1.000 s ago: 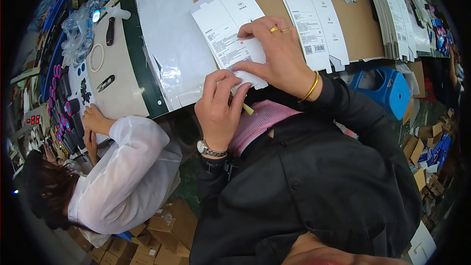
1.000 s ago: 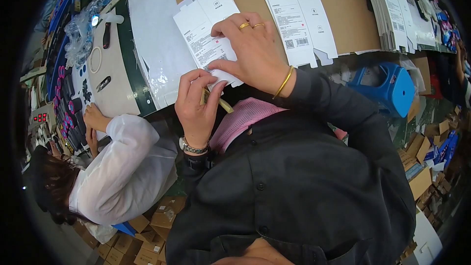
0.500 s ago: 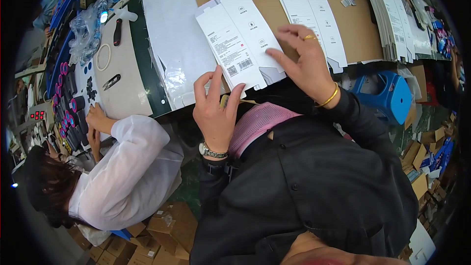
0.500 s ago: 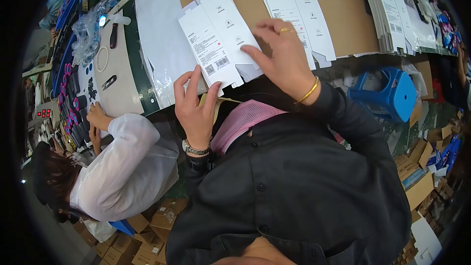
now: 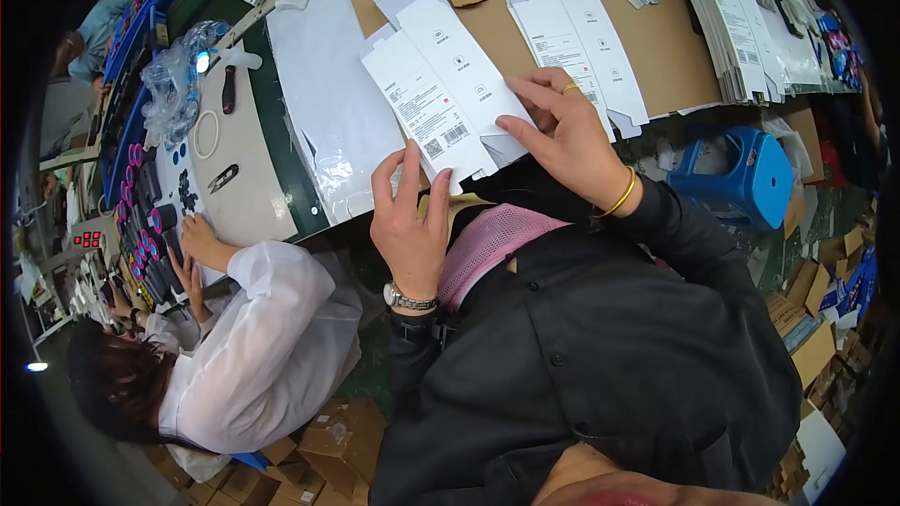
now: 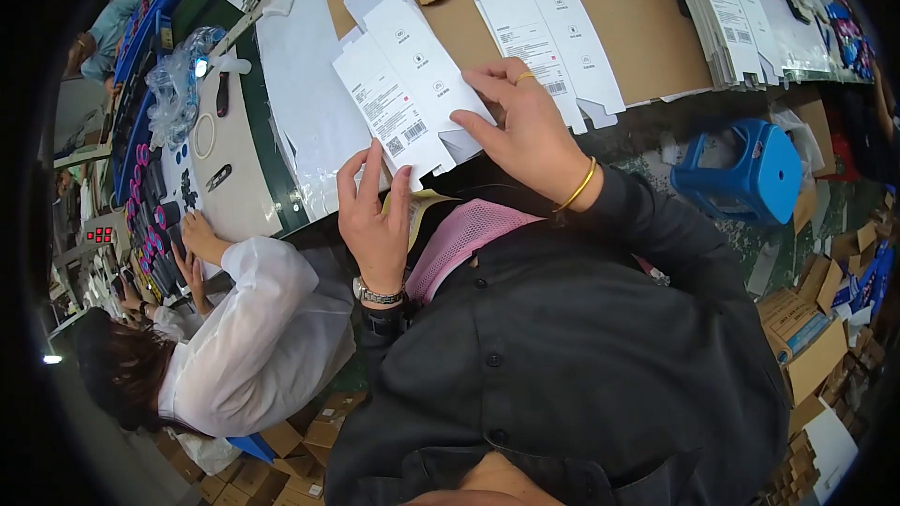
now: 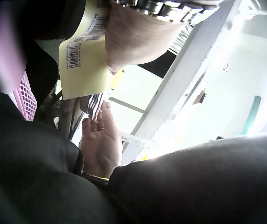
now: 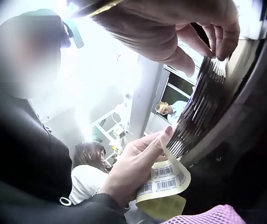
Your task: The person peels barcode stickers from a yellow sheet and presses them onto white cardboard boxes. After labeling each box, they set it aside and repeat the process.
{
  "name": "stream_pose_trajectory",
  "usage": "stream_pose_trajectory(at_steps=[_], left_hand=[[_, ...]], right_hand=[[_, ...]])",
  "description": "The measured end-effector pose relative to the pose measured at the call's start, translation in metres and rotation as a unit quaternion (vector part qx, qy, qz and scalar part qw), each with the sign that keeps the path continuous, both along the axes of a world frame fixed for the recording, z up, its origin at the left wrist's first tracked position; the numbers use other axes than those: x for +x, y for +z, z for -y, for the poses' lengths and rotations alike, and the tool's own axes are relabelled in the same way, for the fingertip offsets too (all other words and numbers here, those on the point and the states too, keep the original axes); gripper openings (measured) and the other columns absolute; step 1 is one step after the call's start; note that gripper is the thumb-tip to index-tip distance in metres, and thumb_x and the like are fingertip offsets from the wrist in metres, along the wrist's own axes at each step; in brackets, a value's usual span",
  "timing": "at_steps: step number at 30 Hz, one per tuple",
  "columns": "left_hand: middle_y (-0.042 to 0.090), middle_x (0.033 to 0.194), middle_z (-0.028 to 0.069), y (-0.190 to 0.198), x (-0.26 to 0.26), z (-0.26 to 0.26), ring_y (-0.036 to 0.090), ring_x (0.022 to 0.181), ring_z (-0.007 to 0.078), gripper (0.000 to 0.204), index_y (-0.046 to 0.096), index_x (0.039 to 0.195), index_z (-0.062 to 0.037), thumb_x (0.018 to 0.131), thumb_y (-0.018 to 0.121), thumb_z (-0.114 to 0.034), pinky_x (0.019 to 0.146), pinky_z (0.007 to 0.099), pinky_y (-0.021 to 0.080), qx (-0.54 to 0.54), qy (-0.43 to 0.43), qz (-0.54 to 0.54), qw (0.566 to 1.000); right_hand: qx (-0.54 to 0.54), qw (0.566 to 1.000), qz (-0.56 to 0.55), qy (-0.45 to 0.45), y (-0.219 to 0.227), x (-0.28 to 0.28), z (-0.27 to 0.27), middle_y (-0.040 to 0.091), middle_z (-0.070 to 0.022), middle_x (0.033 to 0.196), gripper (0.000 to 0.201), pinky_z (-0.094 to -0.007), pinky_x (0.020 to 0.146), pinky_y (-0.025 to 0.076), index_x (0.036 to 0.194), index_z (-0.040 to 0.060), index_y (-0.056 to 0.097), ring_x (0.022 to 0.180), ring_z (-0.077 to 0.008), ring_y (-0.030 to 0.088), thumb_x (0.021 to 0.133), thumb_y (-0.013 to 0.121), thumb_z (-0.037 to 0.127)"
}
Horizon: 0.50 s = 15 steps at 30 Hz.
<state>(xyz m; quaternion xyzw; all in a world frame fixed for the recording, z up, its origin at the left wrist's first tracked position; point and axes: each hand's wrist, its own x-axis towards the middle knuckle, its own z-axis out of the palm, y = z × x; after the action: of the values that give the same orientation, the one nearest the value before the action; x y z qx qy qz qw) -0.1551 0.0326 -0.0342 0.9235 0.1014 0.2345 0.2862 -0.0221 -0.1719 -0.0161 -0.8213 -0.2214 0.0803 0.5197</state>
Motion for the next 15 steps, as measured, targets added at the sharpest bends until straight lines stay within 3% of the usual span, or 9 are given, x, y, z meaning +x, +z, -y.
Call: stream_pose_trajectory(at_steps=[5,8,11,14,15], left_hand=[[0.069,0.131,0.0119,0.001,-0.002,0.001,0.075,0.1,0.0284,0.047,0.073,0.143,-0.0045,0.098,0.084,-0.015,0.078,0.0373,0.059,-0.054,0.007,-0.002,0.999],[0.068,0.13,0.0127,0.002,0.0,0.002,0.074,0.097,0.0261,0.044,0.074,0.142,-0.004,0.099,0.082,-0.011,0.076,0.0352,0.057,-0.078,-0.005,0.005,0.997],[0.066,0.13,0.0133,0.006,-0.003,0.001,0.072,0.091,0.0216,0.043,0.075,0.141,-0.0035,0.099,0.081,-0.007,0.071,0.0316,0.055,-0.095,-0.022,0.01,0.995],[0.069,0.111,0.0088,0.014,-0.008,-0.003,0.061,0.075,0.0096,0.043,0.072,0.145,-0.0022,0.102,0.077,-0.003,0.064,0.0252,0.046,-0.116,0.03,0.002,0.993],[0.069,0.111,0.0088,0.016,-0.009,-0.003,0.061,0.075,0.0096,0.043,0.072,0.145,-0.0022,0.102,0.077,-0.003,0.064,0.0252,0.046,-0.118,0.027,0.003,0.993]], right_hand=[[0.034,0.998,0.049,0.005,0.0,0.0,0.002,0.067,-0.0079,0.126,0.052,-0.0243,0.073,0.052,0.147,-0.0023,0.065,0.089,-0.0058,0.064,0.098,0.082,0.008],[0.172,0.952,-0.248,0.048,0.01,0.004,0.004,0.071,-0.0025,0.113,0.055,-0.0204,0.072,0.049,0.152,-0.0016,0.059,0.087,-0.0037,0.062,0.101,0.079,0.005],[0.206,0.953,-0.224,0.02,0.01,-0.001,0.012,0.072,0.0003,0.107,0.054,-0.0194,0.073,0.049,0.153,-0.0013,0.058,0.086,-0.0028,0.062,0.103,0.076,0.003],[0.218,0.958,-0.186,-0.018,0.011,-0.001,0.03,0.072,0.0013,0.104,0.052,-0.0188,0.073,0.049,0.153,-0.0011,0.058,0.086,-0.0023,0.062,0.104,0.075,0.002],[0.214,0.962,-0.166,-0.042,0.011,-0.001,0.043,0.072,0.001,0.105,0.051,-0.0188,0.073,0.049,0.152,-0.001,0.059,0.086,-0.0022,0.062,0.104,0.074,0.002]])
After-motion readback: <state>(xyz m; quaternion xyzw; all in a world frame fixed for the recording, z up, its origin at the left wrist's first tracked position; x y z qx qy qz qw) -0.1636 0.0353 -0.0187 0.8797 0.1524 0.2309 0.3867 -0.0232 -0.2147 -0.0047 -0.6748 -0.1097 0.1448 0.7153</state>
